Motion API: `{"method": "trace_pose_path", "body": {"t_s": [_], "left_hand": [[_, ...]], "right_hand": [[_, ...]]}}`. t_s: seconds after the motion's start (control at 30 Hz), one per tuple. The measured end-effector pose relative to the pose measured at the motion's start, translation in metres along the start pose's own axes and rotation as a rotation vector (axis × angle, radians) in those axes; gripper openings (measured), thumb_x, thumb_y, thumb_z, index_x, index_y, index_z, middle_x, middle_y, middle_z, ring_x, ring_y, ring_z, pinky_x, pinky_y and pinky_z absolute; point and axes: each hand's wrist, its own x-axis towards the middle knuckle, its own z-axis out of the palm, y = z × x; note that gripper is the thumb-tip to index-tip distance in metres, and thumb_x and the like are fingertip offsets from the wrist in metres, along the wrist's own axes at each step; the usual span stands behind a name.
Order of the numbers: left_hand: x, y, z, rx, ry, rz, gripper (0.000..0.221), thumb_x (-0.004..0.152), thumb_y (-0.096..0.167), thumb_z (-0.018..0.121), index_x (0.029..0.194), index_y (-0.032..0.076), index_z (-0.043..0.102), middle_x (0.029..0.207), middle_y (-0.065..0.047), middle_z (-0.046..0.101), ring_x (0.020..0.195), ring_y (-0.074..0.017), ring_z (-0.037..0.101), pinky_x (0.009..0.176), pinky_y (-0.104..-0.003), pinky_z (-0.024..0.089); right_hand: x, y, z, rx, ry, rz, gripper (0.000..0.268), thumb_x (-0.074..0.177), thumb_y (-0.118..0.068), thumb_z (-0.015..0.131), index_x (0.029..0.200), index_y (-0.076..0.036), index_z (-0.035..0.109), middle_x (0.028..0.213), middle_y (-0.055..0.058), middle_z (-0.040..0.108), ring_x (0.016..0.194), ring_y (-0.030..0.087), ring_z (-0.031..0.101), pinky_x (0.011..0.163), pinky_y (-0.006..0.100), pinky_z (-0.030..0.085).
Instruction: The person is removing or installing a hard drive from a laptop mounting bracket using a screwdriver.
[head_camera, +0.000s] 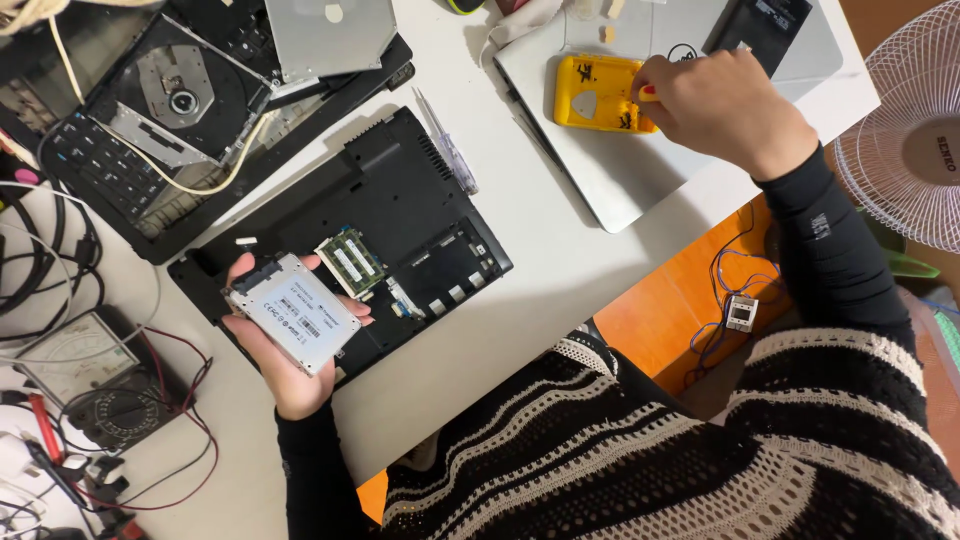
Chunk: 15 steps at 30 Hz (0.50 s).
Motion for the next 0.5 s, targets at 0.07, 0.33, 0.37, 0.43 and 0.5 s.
{"method": "trace_pose_path", "body": {"t_s": [0.07, 0.33, 0.37, 0.43, 0.5], "left_hand": [[0.002, 0.001, 0.002, -0.001, 0.006, -0.013, 0.07, 0.107, 0.07, 0.026, 0.161, 0.025, 0.025, 0.146, -0.022, 0.052, 0.081, -0.0403, 0.068, 0.069, -0.053, 0.061], [0.008, 0.002, 0.022, 0.057, 0.073, -0.107, 0.075, 0.101, 0.073, 0.034, 0.157, 0.025, 0.021, 0.147, -0.019, 0.048, 0.086, -0.039, 0.069, 0.075, -0.053, 0.064], [0.01, 0.003, 0.028, 0.079, 0.071, -0.123, 0.073, 0.101, 0.071, 0.037, 0.156, 0.025, 0.022, 0.144, -0.02, 0.048, 0.085, -0.0391, 0.07, 0.075, -0.053, 0.063], [0.018, 0.007, 0.039, 0.114, 0.085, -0.132, 0.073, 0.101, 0.069, 0.041, 0.155, 0.024, 0.022, 0.141, -0.021, 0.048, 0.084, -0.0393, 0.071, 0.075, -0.052, 0.063], [0.027, 0.011, 0.05, 0.184, 0.026, -0.16, 0.066, 0.106, 0.061, 0.044, 0.157, 0.024, 0.022, 0.147, -0.021, 0.044, 0.093, -0.0346, 0.072, 0.087, -0.05, 0.064]], "right_hand": [[-0.003, 0.003, 0.004, 0.067, 0.018, 0.019, 0.019, 0.107, -0.025, 0.064, 0.113, -0.009, 0.073, 0.064, 0.008, 0.065, 0.051, 0.023, 0.061, 0.053, 0.036, 0.049], [-0.014, 0.006, 0.012, 0.359, 0.098, 0.076, 0.018, 0.113, -0.018, 0.064, 0.12, -0.005, 0.072, 0.071, 0.011, 0.066, 0.054, 0.024, 0.06, 0.054, 0.035, 0.048], [-0.014, 0.005, 0.01, 0.423, 0.119, 0.076, 0.019, 0.114, -0.019, 0.063, 0.119, -0.003, 0.071, 0.069, 0.012, 0.066, 0.054, 0.024, 0.06, 0.057, 0.035, 0.048], [-0.014, -0.003, -0.002, 0.5, 0.145, 0.06, 0.02, 0.114, -0.02, 0.063, 0.118, -0.001, 0.069, 0.068, 0.012, 0.065, 0.055, 0.023, 0.061, 0.059, 0.035, 0.048], [-0.01, -0.015, -0.021, 0.616, 0.108, 0.141, 0.019, 0.113, -0.018, 0.067, 0.116, 0.001, 0.068, 0.069, 0.011, 0.065, 0.055, 0.021, 0.062, 0.058, 0.034, 0.046]]}}
